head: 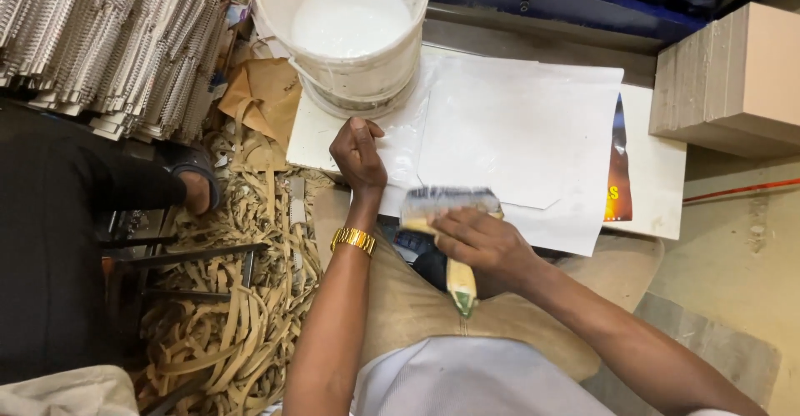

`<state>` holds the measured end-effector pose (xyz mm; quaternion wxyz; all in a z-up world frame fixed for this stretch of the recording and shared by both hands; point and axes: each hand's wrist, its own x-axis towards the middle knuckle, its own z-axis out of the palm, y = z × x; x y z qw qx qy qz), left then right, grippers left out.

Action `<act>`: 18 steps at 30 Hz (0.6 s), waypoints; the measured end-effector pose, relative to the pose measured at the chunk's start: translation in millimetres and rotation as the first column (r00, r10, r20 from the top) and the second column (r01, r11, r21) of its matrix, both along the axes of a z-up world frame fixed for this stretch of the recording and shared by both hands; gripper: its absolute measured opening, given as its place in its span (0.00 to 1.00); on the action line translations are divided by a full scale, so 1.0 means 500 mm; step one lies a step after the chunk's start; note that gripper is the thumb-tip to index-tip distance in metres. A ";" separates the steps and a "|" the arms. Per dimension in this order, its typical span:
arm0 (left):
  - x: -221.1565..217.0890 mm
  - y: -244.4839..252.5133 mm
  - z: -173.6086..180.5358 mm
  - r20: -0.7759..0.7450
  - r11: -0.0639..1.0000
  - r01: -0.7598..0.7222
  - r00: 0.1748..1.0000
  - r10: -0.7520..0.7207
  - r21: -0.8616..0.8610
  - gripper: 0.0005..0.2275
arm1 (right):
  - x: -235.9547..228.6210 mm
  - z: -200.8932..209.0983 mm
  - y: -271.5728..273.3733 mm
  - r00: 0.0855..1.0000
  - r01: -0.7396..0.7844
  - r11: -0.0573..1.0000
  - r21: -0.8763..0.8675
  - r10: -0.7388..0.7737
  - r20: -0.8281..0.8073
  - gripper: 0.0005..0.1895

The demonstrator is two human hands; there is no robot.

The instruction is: The person applies glue to a white book cover using a brush, then places a brown cardboard sheet on top and presses it down. They flip the book over to reveal a blue cover and repeat the process on the other side.

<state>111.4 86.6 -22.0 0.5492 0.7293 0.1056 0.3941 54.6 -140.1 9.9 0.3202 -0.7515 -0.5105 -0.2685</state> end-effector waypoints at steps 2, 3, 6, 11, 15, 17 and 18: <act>-0.002 -0.006 0.014 -0.011 1.000 0.010 1.000 -0.010 0.006 0.23 | -0.004 0.116 -0.010 0.905 -0.094 0.991 0.093 0.124 -0.408 0.09; -0.004 -0.007 0.015 -0.024 1.000 0.010 1.000 -0.010 0.004 0.23 | 0.026 0.101 -0.027 0.899 -0.092 0.991 0.093 0.123 -0.420 0.09; -0.003 -0.010 0.014 -0.004 1.000 -0.002 1.000 0.002 0.004 0.23 | 0.121 0.046 -0.062 0.964 0.007 0.999 0.049 0.006 -0.265 0.11; -0.001 -0.001 -0.010 -0.021 0.999 -0.012 1.000 0.011 -0.047 0.24 | 0.103 -0.060 -0.005 0.990 0.000 0.995 -0.101 -0.014 -0.144 0.12; 0.005 0.001 -0.009 -0.001 0.995 -0.014 1.000 0.014 -0.102 0.23 | 0.018 0.077 -0.001 0.967 -0.122 0.982 -0.146 0.085 -0.239 0.15; 0.003 0.000 -0.011 -0.011 0.997 -0.020 1.000 0.019 -0.074 0.23 | 0.051 0.134 -0.027 0.593 0.104 0.989 -0.104 -0.145 -0.792 0.07; -0.004 -0.005 -0.004 -0.017 0.997 -0.019 1.000 0.017 -0.077 0.23 | 0.093 0.143 -0.034 0.588 0.105 0.989 -0.107 -0.148 -0.795 0.07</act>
